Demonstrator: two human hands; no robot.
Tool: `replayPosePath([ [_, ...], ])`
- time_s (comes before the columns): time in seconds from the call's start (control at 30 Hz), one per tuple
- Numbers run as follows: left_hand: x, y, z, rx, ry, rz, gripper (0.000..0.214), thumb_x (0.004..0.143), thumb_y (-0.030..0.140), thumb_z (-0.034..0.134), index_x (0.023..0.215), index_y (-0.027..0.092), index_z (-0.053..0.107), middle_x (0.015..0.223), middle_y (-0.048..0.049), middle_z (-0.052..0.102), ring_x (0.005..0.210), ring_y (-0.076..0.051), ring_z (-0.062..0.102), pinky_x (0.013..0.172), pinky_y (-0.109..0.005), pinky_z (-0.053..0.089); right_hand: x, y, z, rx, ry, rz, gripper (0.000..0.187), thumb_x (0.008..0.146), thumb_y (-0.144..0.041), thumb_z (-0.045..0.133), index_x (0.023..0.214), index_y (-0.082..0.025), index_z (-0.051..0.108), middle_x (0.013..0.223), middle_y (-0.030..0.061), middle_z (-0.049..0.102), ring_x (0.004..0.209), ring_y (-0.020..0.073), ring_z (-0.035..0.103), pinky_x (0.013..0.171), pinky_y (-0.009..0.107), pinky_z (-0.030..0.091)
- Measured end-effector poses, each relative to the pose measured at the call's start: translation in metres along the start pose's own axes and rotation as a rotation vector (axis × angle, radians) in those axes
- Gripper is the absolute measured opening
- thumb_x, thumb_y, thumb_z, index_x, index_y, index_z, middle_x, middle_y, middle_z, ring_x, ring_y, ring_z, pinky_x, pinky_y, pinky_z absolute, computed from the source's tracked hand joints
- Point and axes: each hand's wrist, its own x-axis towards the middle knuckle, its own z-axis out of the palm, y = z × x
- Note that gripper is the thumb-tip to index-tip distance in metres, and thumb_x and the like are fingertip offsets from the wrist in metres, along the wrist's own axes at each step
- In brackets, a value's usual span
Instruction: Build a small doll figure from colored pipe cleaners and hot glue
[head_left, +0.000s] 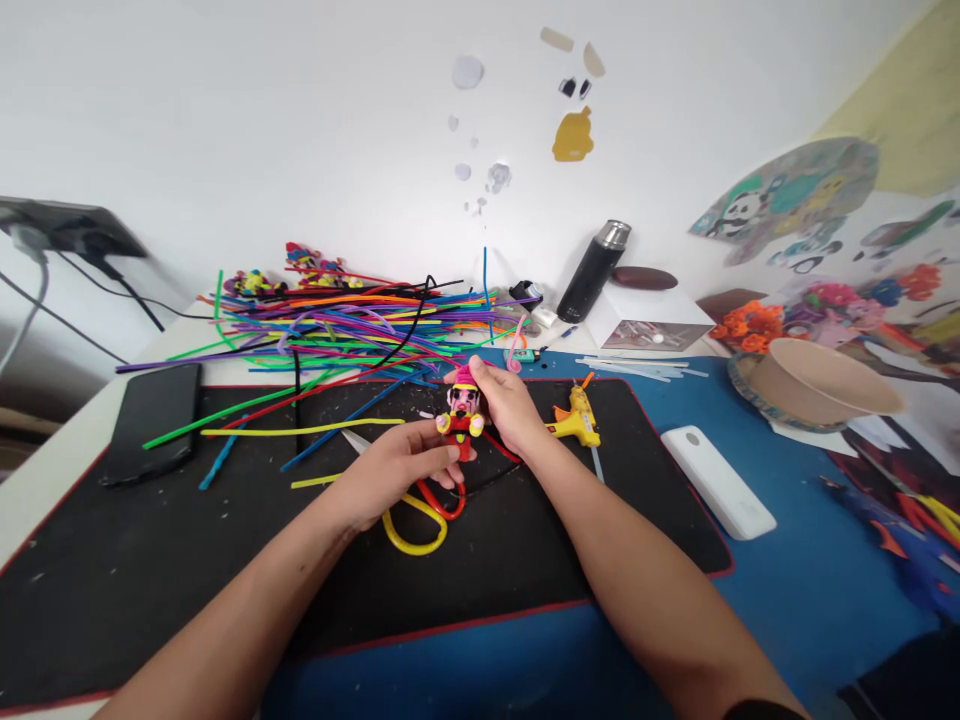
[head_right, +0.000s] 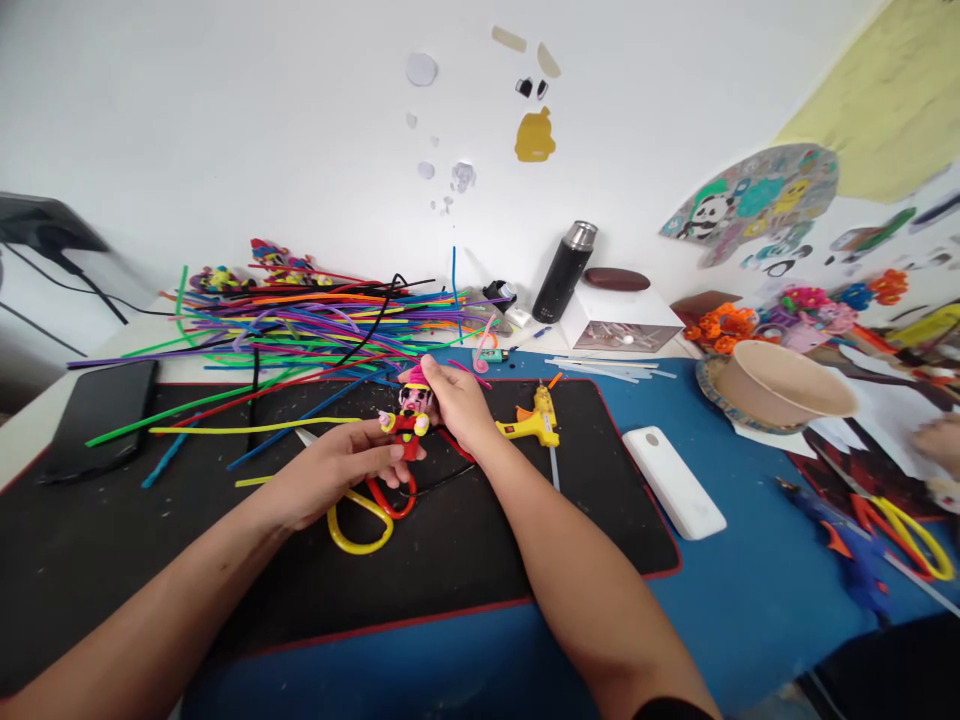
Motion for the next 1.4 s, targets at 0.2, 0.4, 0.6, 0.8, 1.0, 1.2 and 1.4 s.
replayPosePath([
  [0.2,-0.0005,-0.0012,-0.0005,-0.021,-0.001,-0.023,0.033,0.081,0.045,0.084,0.095,0.016,0.075,0.081,-0.0067,0.079,0.070,-0.018,0.070,0.071,-0.029,0.056,-0.0011,-0.0015,0.0008,-0.024,0.001,-0.011,0.067,0.088,-0.084,0.062,0.093,-0.021,0.085,0.064,0.0029,0.065,0.049,0.0130,0.049,0.046,0.025,0.037],
  [0.4,-0.0009,-0.0007,0.0004,-0.007,0.006,-0.032,0.033,0.081,0.045,0.084,0.095,0.016,0.075,0.081,-0.0070,0.079,0.071,-0.019,0.071,0.070,-0.030,0.057,-0.0003,-0.0006,0.0010,-0.029,-0.006,-0.018,0.067,0.088,-0.084,0.061,0.093,-0.021,0.085,0.063,0.0028,0.065,0.049,0.0135,0.049,0.046,0.026,0.037],
  [0.6,-0.0002,-0.0024,-0.0003,-0.017,0.006,-0.036,0.033,0.080,0.045,0.085,0.094,0.017,0.074,0.079,-0.0066,0.079,0.069,-0.018,0.071,0.069,-0.029,0.057,-0.0007,-0.0008,0.0016,-0.028,-0.009,-0.028,0.067,0.088,-0.084,0.061,0.093,-0.021,0.086,0.061,0.0026,0.063,0.049,0.0139,0.050,0.046,0.026,0.037],
  [0.8,0.0001,-0.0035,-0.0005,-0.035,0.006,-0.040,0.035,0.080,0.046,0.085,0.094,0.017,0.073,0.079,-0.0059,0.079,0.069,-0.017,0.070,0.069,-0.027,0.056,-0.0009,-0.0027,0.0024,-0.021,-0.009,-0.038,0.068,0.086,-0.086,0.063,0.089,-0.022,0.085,0.058,0.0022,0.061,0.051,0.0151,0.052,0.047,0.027,0.039],
  [1.0,-0.0008,-0.0030,-0.0006,-0.038,0.007,-0.049,0.035,0.080,0.046,0.086,0.093,0.017,0.071,0.078,-0.0058,0.080,0.069,-0.017,0.070,0.069,-0.026,0.056,-0.0012,-0.0036,0.0030,-0.035,-0.013,-0.031,0.069,0.086,-0.085,0.062,0.089,-0.021,0.085,0.058,0.0021,0.060,0.051,0.0151,0.051,0.049,0.028,0.039],
  [1.2,0.0001,-0.0044,-0.0002,-0.034,0.007,-0.052,0.038,0.078,0.048,0.086,0.094,0.017,0.072,0.078,-0.0062,0.080,0.069,-0.018,0.070,0.069,-0.028,0.055,-0.0007,-0.0020,0.0036,-0.030,-0.011,-0.029,0.069,0.086,-0.085,0.062,0.089,-0.019,0.084,0.058,0.0020,0.060,0.053,0.0151,0.051,0.050,0.027,0.039],
  [1.4,0.0014,-0.0081,-0.0008,-0.055,0.051,-0.051,0.044,0.078,0.054,0.087,0.094,0.016,0.074,0.078,-0.0073,0.079,0.070,-0.019,0.071,0.068,-0.029,0.056,0.0013,0.0017,0.0015,-0.014,-0.030,-0.018,0.070,0.087,-0.084,0.061,0.094,-0.019,0.084,0.059,0.0016,0.061,0.048,0.0132,0.048,0.046,0.027,0.035],
])
